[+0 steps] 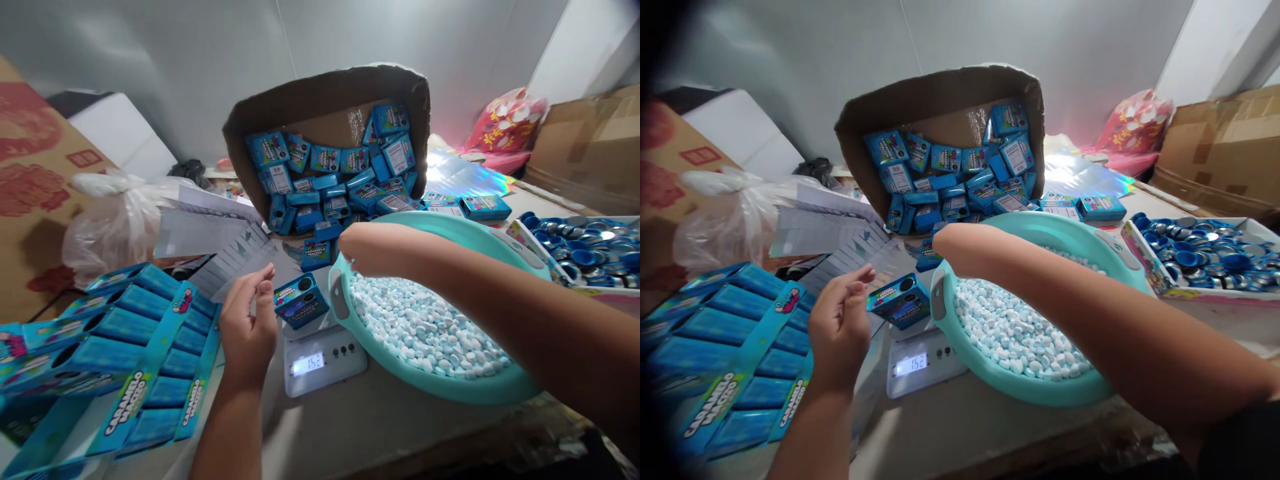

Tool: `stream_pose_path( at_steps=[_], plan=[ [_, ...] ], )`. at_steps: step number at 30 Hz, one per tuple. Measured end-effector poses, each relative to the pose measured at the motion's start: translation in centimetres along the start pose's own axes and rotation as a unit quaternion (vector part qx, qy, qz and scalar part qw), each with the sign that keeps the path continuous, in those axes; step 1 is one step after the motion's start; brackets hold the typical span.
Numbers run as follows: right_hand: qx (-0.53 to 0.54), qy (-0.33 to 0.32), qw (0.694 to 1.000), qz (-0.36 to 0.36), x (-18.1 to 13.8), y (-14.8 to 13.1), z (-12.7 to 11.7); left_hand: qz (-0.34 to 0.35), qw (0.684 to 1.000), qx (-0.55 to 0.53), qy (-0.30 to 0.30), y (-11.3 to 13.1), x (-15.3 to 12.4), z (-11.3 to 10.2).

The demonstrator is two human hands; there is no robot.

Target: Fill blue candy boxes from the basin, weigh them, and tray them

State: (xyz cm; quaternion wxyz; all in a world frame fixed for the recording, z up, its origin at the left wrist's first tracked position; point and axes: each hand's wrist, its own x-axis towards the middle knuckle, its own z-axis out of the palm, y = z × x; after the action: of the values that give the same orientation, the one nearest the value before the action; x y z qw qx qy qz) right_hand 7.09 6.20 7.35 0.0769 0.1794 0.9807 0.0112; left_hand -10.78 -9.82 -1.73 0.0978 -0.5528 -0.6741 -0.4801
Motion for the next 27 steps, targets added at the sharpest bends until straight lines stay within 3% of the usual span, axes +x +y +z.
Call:
stream_pose_path(
  at_steps=[5,10,20,27],
  plan=[
    [0.042,0.087,0.995,-0.015,0.4,-0.9,-0.7,0.083,0.996,0.035,-0.028,0.6,-0.1,0.0],
    [0.140,0.154,0.975,-0.078,1.4,-2.0,0.9,0.092,0.995,0.038,-0.026,0.5,-0.1,-0.2],
    [0.225,0.199,0.946,-0.121,2.8,-3.1,2.8,0.108,0.990,0.067,-0.056,0.2,0.0,0.0],
    [0.310,0.213,0.922,-0.097,3.3,-3.2,3.9,0.121,0.984,0.080,-0.106,-0.1,0.0,0.2]
  ],
)
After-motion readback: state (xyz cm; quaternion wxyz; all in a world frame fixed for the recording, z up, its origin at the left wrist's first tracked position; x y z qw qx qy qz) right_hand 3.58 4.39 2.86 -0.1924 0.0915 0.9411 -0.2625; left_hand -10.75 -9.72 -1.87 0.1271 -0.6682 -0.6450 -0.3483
